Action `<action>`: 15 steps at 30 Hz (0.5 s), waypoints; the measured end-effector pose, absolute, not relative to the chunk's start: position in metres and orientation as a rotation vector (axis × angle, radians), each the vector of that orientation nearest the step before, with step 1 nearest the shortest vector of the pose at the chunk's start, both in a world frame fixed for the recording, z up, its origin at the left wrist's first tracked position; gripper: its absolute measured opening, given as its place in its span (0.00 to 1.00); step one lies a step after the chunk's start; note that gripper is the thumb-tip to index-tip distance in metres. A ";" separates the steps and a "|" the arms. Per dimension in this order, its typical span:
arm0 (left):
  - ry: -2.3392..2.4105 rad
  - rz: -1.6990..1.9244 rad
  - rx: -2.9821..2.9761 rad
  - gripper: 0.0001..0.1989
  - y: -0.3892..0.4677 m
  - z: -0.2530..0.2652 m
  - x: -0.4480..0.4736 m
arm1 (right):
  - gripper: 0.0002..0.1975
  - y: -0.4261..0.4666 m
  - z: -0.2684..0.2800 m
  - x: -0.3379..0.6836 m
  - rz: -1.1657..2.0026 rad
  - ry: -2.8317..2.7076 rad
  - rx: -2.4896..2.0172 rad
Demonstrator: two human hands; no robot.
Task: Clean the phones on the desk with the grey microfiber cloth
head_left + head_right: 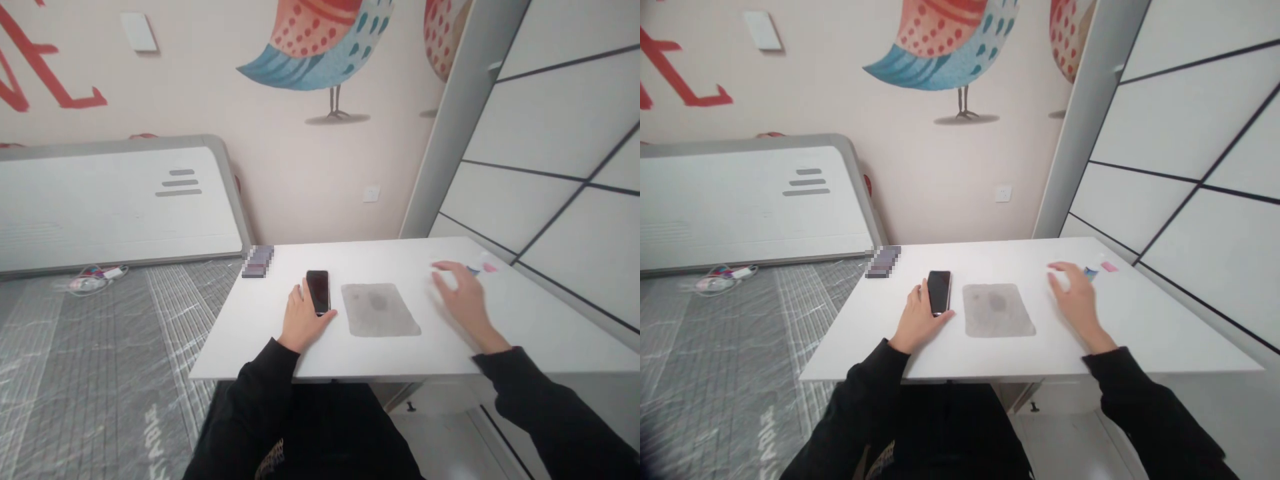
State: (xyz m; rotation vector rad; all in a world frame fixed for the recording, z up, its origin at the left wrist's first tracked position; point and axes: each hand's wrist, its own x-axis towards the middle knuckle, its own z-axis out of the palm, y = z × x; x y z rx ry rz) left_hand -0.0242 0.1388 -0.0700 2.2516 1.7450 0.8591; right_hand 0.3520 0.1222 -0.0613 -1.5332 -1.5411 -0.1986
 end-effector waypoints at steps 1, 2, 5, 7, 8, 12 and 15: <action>1.777 0.830 2.265 0.55 0.138 -0.069 -0.025 | 0.20 0.120 -0.064 0.335 -0.123 -1.724 -1.493; 1.807 0.803 2.275 0.54 0.138 -0.067 -0.026 | 0.20 0.119 -0.068 0.318 -0.056 -1.884 -1.457; 1.863 0.772 2.304 0.51 0.141 -0.063 -0.031 | 0.24 0.116 -0.078 0.283 0.057 -2.149 -1.417; 1.867 0.807 2.305 0.48 0.143 -0.063 -0.034 | 0.29 0.112 -0.082 0.271 0.077 -2.199 -1.433; 1.863 0.832 2.300 0.47 0.143 -0.064 -0.035 | 0.31 0.110 -0.083 0.267 0.099 -2.210 -1.439; 1.843 0.896 2.275 0.46 0.145 -0.066 -0.037 | 0.38 0.103 -0.090 0.252 0.261 -2.249 -1.410; 1.815 0.937 2.263 0.44 0.146 -0.061 -0.039 | 0.29 0.103 -0.095 0.243 0.322 -2.194 -1.393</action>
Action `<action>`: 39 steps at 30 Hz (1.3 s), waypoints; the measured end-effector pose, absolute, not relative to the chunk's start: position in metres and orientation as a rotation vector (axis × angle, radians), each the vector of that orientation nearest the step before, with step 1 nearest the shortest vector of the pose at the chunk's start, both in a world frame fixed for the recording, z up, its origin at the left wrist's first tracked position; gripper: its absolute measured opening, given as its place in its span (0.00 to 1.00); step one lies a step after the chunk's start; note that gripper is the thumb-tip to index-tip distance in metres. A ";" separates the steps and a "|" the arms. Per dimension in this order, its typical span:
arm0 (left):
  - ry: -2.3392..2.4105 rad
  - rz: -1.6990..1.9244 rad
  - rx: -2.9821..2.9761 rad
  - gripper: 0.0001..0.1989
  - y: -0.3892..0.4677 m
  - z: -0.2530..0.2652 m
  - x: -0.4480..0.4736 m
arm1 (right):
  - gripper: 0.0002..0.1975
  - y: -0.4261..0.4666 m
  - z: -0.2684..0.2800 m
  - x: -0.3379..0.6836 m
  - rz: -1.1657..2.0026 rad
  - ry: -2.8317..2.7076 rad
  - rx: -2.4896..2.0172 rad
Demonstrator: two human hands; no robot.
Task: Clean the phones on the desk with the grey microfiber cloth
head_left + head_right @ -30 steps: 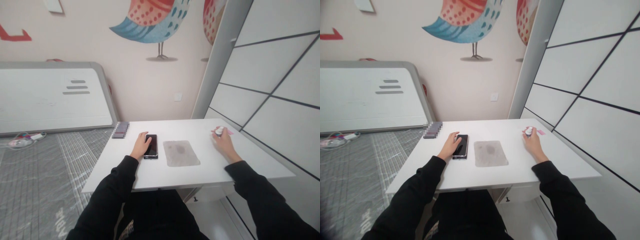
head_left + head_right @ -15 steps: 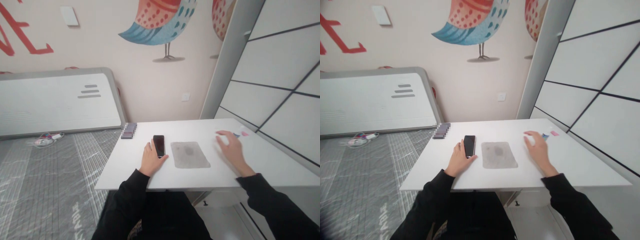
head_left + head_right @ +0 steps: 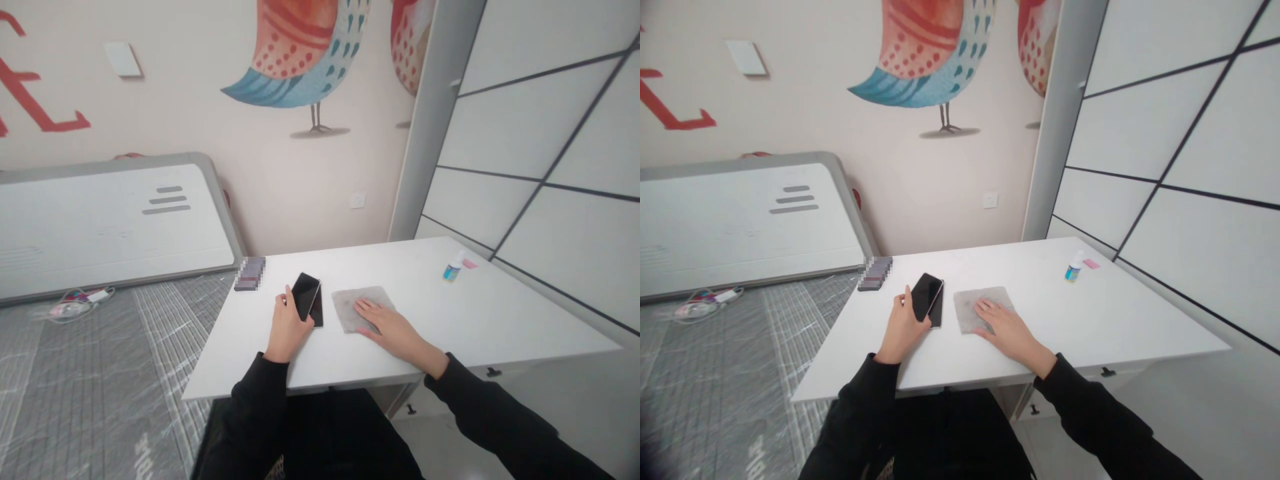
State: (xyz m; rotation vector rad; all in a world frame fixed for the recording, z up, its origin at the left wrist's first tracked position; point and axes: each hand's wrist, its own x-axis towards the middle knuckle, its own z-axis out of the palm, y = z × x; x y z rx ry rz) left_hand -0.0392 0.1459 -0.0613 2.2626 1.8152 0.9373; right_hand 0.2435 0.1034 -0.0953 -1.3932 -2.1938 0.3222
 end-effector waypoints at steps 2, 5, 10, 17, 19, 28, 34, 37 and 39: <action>1.795 0.964 2.258 0.42 0.144 -0.055 -0.041 | 0.24 0.107 -0.096 0.242 0.347 -2.099 -1.382; 1.754 0.998 2.262 0.39 0.130 -0.047 -0.043 | 0.23 0.114 -0.094 0.248 0.384 -1.876 -1.360; 1.437 1.002 2.241 0.43 0.077 -0.050 -0.030 | 0.33 0.118 -0.090 0.274 0.483 -1.426 -1.271; 1.211 0.850 2.250 0.45 0.033 -0.065 0.010 | 0.28 0.077 -0.079 0.277 0.521 -1.132 -1.226; 1.215 0.846 2.266 0.45 0.035 -0.069 0.016 | 0.27 0.061 -0.074 0.263 0.510 -1.236 -1.264; 1.295 0.854 2.271 0.55 0.035 -0.080 0.017 | 0.39 0.022 -0.085 0.212 0.317 -2.479 -1.126; 1.295 0.825 2.258 0.58 0.032 -0.077 0.015 | 0.47 0.028 -0.078 0.225 0.186 -2.433 -1.310; 1.294 0.793 2.256 0.59 0.033 -0.077 0.014 | 0.50 0.024 -0.075 0.223 0.313 -2.598 -1.026; 1.281 0.810 2.280 0.59 0.033 -0.077 0.014 | 0.40 0.024 -0.073 0.223 0.239 -2.492 -1.205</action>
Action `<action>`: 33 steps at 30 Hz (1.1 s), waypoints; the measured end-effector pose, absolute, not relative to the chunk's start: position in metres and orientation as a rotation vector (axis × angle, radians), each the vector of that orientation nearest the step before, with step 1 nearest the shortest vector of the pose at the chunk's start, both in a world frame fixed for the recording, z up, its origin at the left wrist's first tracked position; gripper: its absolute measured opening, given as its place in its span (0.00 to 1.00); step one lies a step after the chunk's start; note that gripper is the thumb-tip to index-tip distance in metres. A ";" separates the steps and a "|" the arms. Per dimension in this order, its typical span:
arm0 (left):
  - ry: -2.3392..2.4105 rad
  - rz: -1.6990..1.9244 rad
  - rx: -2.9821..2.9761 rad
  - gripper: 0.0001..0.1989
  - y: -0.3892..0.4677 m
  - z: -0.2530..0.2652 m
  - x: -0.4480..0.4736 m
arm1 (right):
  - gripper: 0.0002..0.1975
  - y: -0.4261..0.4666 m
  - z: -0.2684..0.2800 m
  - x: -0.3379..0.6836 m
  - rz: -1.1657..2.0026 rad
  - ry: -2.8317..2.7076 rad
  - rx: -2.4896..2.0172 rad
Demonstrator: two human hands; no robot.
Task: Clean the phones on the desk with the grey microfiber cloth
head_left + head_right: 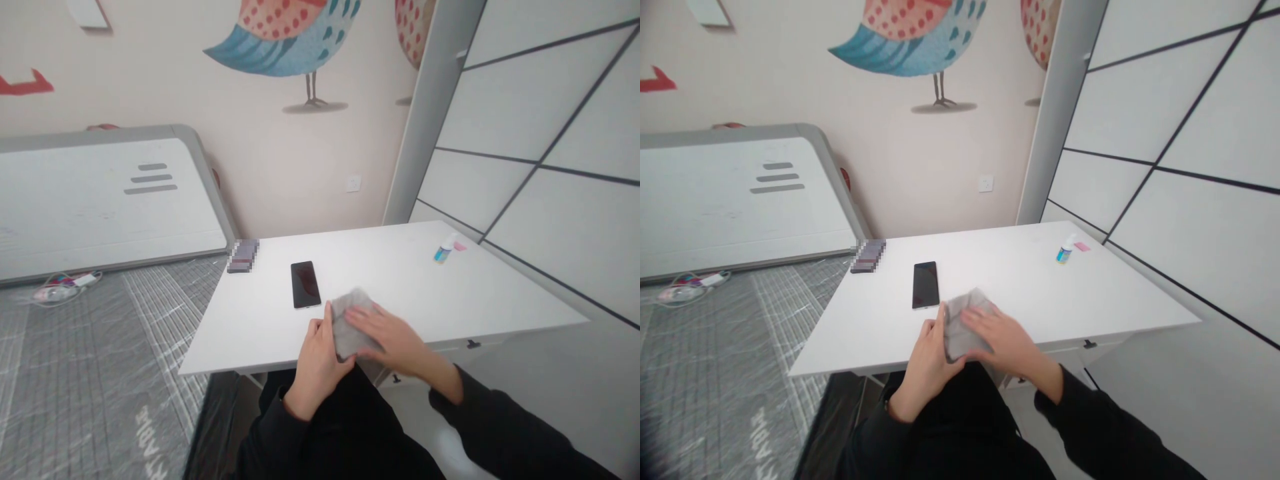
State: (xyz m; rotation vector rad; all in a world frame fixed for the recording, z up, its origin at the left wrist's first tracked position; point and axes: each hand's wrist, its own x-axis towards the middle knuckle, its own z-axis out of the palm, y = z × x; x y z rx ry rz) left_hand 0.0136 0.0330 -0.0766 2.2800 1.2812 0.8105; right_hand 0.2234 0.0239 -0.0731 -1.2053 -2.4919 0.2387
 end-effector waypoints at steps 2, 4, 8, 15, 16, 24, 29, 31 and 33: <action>1.277 0.833 2.287 0.58 0.033 -0.076 0.013 | 0.39 0.022 -0.072 0.223 0.147 -2.355 -1.389; 1.267 0.817 2.267 0.57 0.033 -0.076 0.012 | 0.48 0.018 -0.072 0.220 0.210 -2.450 -1.234; 1.267 0.764 2.251 0.57 0.032 -0.075 0.012 | 0.40 0.016 -0.074 0.219 0.277 -2.559 -1.115; 1.257 0.825 2.339 0.54 0.031 -0.074 0.012 | 0.52 0.014 -0.083 0.226 0.188 -2.566 -1.118; 1.256 0.827 2.336 0.55 0.031 -0.074 0.011 | 0.48 0.014 -0.083 0.227 0.185 -2.602 -1.084; 1.266 0.888 2.353 0.60 0.033 -0.077 0.008 | 0.54 0.013 -0.080 0.223 0.096 -2.569 -1.185; 1.240 0.903 2.371 0.57 0.033 -0.080 0.006 | 0.42 0.018 -0.076 0.221 -0.020 -2.433 -1.345; 1.246 0.889 2.350 0.57 0.034 -0.080 0.006 | 0.48 0.019 -0.076 0.216 0.028 -2.468 -1.262; 1.250 0.860 2.329 0.59 0.034 -0.080 0.006 | 0.52 0.018 -0.076 0.212 0.163 -2.582 -1.077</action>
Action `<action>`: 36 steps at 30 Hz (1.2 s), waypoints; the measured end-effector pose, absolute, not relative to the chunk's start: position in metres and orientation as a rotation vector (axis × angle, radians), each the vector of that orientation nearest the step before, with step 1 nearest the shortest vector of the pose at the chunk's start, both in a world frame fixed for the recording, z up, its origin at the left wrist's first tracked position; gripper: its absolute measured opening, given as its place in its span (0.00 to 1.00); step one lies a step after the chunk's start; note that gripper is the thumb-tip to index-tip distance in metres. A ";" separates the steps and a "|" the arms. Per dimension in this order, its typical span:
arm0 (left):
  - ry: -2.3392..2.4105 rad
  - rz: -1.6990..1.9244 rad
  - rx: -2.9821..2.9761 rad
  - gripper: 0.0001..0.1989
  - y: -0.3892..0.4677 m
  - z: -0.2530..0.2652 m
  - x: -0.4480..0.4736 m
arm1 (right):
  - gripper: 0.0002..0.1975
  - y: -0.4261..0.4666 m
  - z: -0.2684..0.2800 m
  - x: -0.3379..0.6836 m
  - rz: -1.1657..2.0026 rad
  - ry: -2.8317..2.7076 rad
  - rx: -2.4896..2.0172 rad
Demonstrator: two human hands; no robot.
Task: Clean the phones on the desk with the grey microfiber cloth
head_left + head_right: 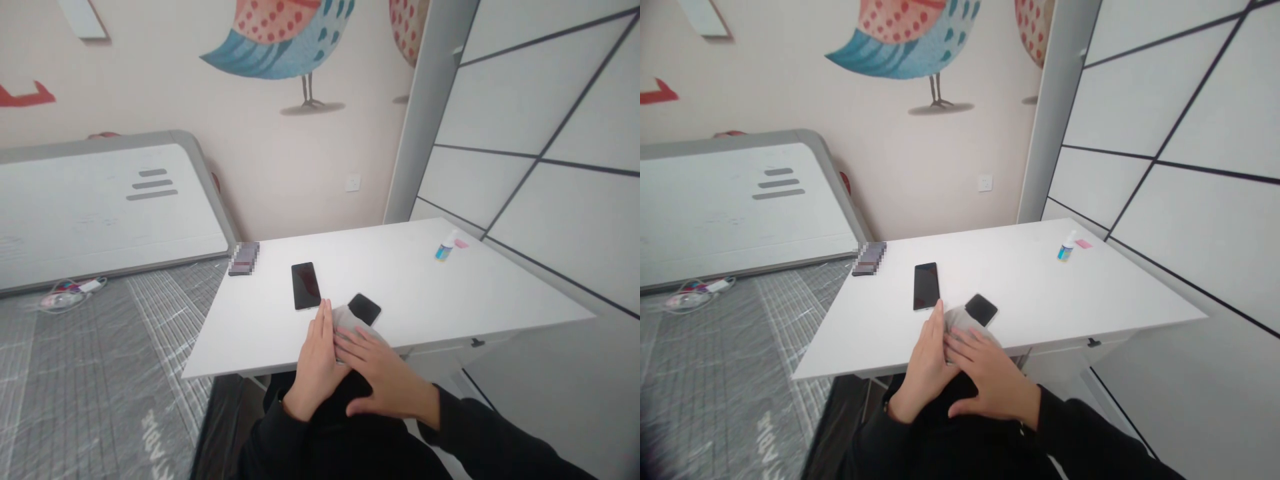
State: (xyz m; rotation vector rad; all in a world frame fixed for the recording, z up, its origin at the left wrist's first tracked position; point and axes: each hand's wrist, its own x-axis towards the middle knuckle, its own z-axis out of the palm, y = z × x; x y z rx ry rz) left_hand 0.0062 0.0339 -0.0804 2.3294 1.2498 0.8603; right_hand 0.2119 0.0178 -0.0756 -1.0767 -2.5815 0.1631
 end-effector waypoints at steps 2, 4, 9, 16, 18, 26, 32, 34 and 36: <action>1.241 0.856 2.334 0.59 0.034 -0.080 0.006 | 0.44 0.019 -0.075 0.210 0.203 -2.573 -1.114; 1.237 0.877 2.345 0.57 0.034 -0.080 0.007 | 0.40 0.022 -0.074 0.211 0.147 -2.474 -1.273; 1.249 0.854 2.299 0.58 0.033 -0.080 0.007 | 0.53 0.020 -0.078 0.210 0.187 -2.572 -1.081; 1.259 0.859 2.326 0.57 0.032 -0.079 0.008 | 0.52 0.012 -0.082 0.213 0.054 -2.505 -1.195; 1.267 0.849 2.315 0.59 0.032 -0.078 0.008 | 0.51 0.012 -0.082 0.217 0.098 -2.592 -1.088; 1.260 0.822 2.330 0.57 0.032 -0.074 0.007 | 0.56 0.013 -0.080 0.224 0.110 -2.585 -1.103; 1.263 0.851 2.353 0.54 0.032 -0.076 0.008 | 0.51 0.014 -0.075 0.212 0.087 -2.456 -1.252; 1.269 0.836 2.358 0.53 0.033 -0.077 0.008 | 0.53 0.014 -0.074 0.206 0.210 -2.561 -1.056; 1.279 0.825 2.349 0.53 0.032 -0.076 0.008 | 0.44 0.016 -0.073 0.205 0.225 -2.589 -1.068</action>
